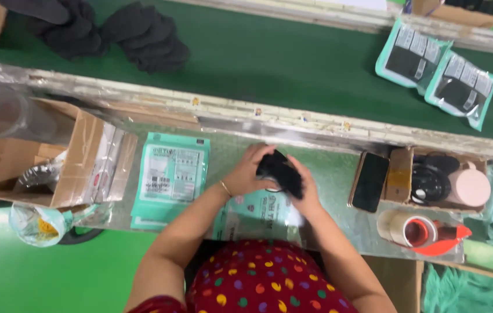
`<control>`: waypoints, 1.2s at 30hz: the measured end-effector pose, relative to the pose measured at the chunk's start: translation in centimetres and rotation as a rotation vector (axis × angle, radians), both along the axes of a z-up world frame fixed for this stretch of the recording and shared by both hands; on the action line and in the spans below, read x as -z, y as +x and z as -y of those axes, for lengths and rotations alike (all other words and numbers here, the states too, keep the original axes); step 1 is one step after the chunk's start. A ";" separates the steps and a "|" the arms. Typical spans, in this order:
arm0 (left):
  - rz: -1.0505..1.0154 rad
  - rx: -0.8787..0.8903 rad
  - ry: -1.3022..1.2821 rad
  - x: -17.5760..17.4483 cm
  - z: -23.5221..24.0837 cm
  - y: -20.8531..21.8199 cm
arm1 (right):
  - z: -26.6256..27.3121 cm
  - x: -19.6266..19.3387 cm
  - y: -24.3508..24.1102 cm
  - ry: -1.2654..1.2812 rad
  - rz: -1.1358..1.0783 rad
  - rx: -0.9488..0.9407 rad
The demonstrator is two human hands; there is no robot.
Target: The person picks black face masks from a conveyor, folds and arranges them, and places them into teal plastic pouches, pressing the pouches closed and setting finished pouches aside on the conveyor. The person repeats this packing cycle for multiple masks and pouches.
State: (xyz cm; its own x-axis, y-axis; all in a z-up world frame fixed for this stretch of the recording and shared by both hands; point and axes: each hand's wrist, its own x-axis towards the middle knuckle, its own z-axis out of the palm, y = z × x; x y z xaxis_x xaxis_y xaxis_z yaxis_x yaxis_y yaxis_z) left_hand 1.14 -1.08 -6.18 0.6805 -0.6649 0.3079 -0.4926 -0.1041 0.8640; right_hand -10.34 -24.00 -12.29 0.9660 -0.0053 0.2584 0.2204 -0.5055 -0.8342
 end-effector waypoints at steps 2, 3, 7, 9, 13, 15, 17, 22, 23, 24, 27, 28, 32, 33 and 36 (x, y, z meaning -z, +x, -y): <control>-0.022 0.059 0.015 -1.7 0.0 0.2 | 0.8 0.4 -0.3 -0.079 -0.043 0.060; 0.062 0.094 0.001 -2.9 -0.1 0.4 | 0.9 -1.2 0.4 -0.062 -0.114 0.107; -0.028 0.133 0.195 -0.5 -1.1 1.5 | 0.1 -4.6 -0.6 0.083 -0.198 0.070; -0.092 0.146 0.100 1.0 -0.4 0.1 | -0.7 -5.1 0.0 0.074 -0.053 -0.006; -0.180 0.196 0.089 -2.8 -0.2 -1.1 | -2.4 -5.4 0.9 0.276 0.071 -0.135; -0.161 0.208 0.201 -1.1 -1.2 -1.7 | -1.8 -3.4 -0.5 0.325 -0.044 -0.118; -0.093 0.208 0.316 -0.8 -2.5 -0.2 | -0.7 -2.2 0.7 0.363 -0.108 -0.117; 0.208 -0.387 0.387 5.5 -10.9 1.7 | -0.6 -5.4 0.7 0.103 -0.147 -0.154; 0.205 -0.392 0.389 4.5 -12.6 2.9 | -0.6 -4.5 0.7 0.104 -0.150 -0.160; 0.215 -0.569 0.464 3.6 -14.1 3.8 | -0.6 -3.7 0.4 -0.087 -0.259 -0.104; 0.075 -0.773 0.574 2.2 -16.0 6.3 | -0.4 -4.0 0.2 -0.351 -0.285 -0.061; -0.075 -0.790 0.613 1.7 -16.4 7.3 | -0.5 -4.7 0.4 -0.418 -0.207 -0.068; -0.182 -0.706 0.696 4.5 -17.0 9.7 | 0.2 -2.5 -0.5 -0.656 0.313 -0.145; -0.133 -0.702 0.650 4.5 -17.1 9.8 | 0.7 -0.9 -0.4 -0.623 0.267 -0.131; -0.103 -0.685 0.656 4.2 -16.9 9.5 | 0.5 -1.2 -1.4 -0.552 0.206 -0.086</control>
